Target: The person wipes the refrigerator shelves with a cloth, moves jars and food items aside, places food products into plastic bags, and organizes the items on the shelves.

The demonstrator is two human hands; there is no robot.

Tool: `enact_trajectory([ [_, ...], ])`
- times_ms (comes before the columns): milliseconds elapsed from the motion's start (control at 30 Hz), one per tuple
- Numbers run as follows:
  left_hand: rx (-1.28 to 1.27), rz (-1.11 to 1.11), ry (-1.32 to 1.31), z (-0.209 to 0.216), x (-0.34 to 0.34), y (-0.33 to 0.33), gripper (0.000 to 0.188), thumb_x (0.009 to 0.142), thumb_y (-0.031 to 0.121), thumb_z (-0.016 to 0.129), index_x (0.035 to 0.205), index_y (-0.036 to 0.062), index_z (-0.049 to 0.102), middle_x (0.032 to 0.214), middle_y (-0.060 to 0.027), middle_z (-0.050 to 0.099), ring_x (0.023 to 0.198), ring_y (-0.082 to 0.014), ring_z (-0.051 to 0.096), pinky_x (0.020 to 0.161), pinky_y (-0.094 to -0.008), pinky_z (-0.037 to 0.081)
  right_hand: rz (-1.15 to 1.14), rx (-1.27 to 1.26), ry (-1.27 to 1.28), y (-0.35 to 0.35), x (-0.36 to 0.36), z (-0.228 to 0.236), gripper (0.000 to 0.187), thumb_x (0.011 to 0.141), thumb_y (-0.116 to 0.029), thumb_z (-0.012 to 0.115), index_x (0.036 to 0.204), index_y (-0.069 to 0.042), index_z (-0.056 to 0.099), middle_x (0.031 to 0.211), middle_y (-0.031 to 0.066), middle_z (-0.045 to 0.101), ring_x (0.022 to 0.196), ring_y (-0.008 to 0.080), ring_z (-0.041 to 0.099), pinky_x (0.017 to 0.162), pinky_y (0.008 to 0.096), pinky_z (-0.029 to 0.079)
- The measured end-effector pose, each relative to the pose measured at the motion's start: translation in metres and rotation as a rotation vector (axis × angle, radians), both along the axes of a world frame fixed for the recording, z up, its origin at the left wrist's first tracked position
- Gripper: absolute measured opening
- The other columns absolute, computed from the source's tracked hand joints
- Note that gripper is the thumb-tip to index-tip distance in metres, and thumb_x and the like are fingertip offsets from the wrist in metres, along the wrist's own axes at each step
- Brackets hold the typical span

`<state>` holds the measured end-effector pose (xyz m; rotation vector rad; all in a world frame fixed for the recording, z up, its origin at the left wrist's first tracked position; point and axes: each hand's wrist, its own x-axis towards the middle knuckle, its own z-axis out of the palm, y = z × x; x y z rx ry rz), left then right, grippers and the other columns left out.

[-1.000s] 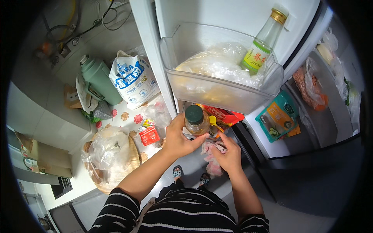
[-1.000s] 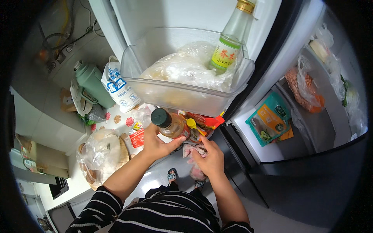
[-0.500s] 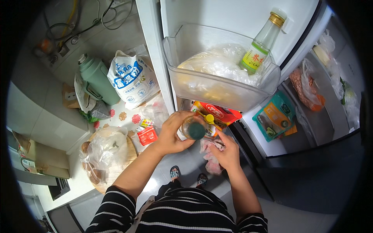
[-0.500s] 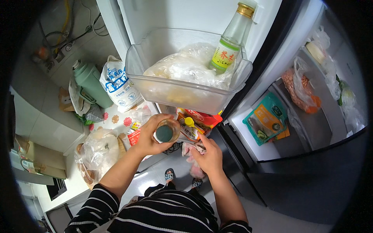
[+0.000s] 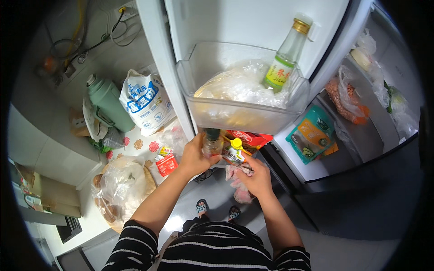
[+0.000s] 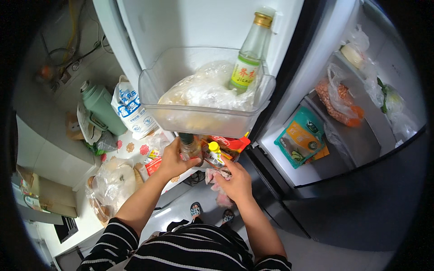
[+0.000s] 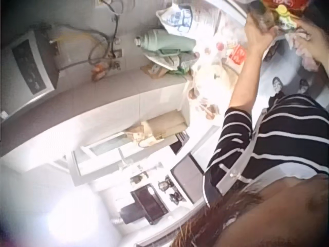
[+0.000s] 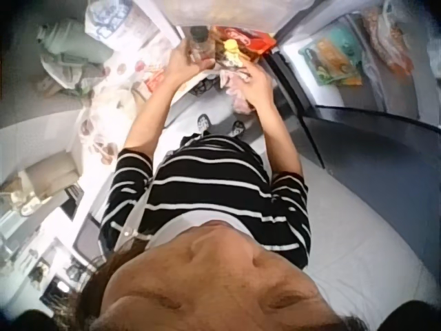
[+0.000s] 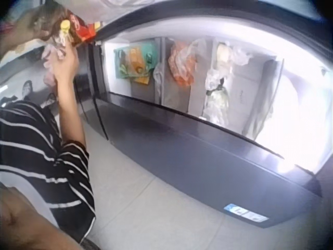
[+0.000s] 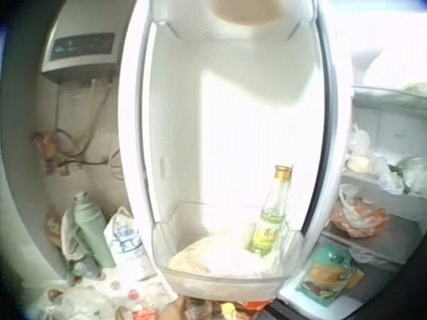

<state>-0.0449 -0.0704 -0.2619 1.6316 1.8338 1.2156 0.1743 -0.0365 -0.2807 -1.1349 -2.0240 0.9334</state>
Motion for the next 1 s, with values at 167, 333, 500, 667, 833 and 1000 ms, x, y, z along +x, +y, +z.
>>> enact_trajectory([
  [167,-0.02,0.111,0.188,-0.014,0.002,-0.007,0.075,0.06,0.026,0.084,0.119,-0.0014,0.047,0.105,-0.0199,0.061,0.101,-0.0379,0.056,0.086,-0.0411,0.048,0.001,0.018,-0.005,-0.004,0.008,0.004,0.049,0.07,-0.02,0.072,0.117,-0.009,0.061,0.092,0.0142,0.062,0.084,0.0307,0.062,0.074,0.0362,0.05],
  [333,-0.013,0.124,0.279,-0.023,0.002,-0.013,0.082,0.06,0.032,0.085,0.122,-0.0022,0.044,0.111,-0.0204,0.056,0.101,-0.0369,0.052,0.087,-0.0432,0.045,-0.029,0.019,0.093,-0.007,0.016,0.006,0.037,0.071,-0.016,0.072,0.105,-0.005,0.065,0.087,0.0132,0.063,0.079,0.0268,0.063,0.071,0.0327,0.049],
  [500,0.219,0.277,0.047,-0.028,0.018,-0.044,0.081,0.062,0.033,0.084,0.123,0.0002,0.041,0.108,-0.0137,0.052,0.096,-0.0263,0.053,0.081,-0.0364,0.046,-0.026,0.05,0.185,-0.013,0.023,0.007,0.025,0.071,-0.008,0.072,0.095,-0.002,0.067,0.083,0.0119,0.063,0.076,0.0214,0.063,0.069,0.0294,0.049],
  [667,0.204,-0.215,0.017,-0.042,0.062,-0.09,0.083,0.073,0.027,0.077,0.136,-0.0003,0.031,0.13,-0.0175,0.041,0.113,-0.0281,0.049,0.094,-0.0341,0.041,0.039,-0.32,0.424,-0.044,-0.016,-0.016,0.028,0.084,-0.016,0.065,0.106,0.001,0.059,0.097,0.0086,0.061,0.089,0.0153,0.059,0.079,0.0281,0.047],
  [833,0.065,0.076,-0.537,-0.096,0.034,-0.105,0.052,0.085,0.001,0.059,0.133,0.0019,0.04,0.112,-0.0102,0.059,0.105,-0.0178,0.055,0.091,-0.0317,0.045,0.35,-0.342,0.327,-0.055,-0.04,-0.041,0.059,0.093,-0.04,0.053,0.134,0.0,0.04,0.138,0.0195,0.034,0.128,0.0245,0.034,0.107,0.0357,0.025],
  [1000,0.025,0.442,-0.814,-0.115,-0.056,-0.087,0.036,0.087,0.004,0.06,0.12,0.003,0.047,0.104,-0.0068,0.06,0.089,-0.0135,0.058,0.075,-0.0265,0.049,0.413,-0.711,0.358,-0.055,-0.021,-0.052,0.042,0.092,-0.03,0.056,0.122,0.0,0.053,0.113,0.0133,0.057,0.099,0.017,0.057,0.089,0.0292,0.043],
])
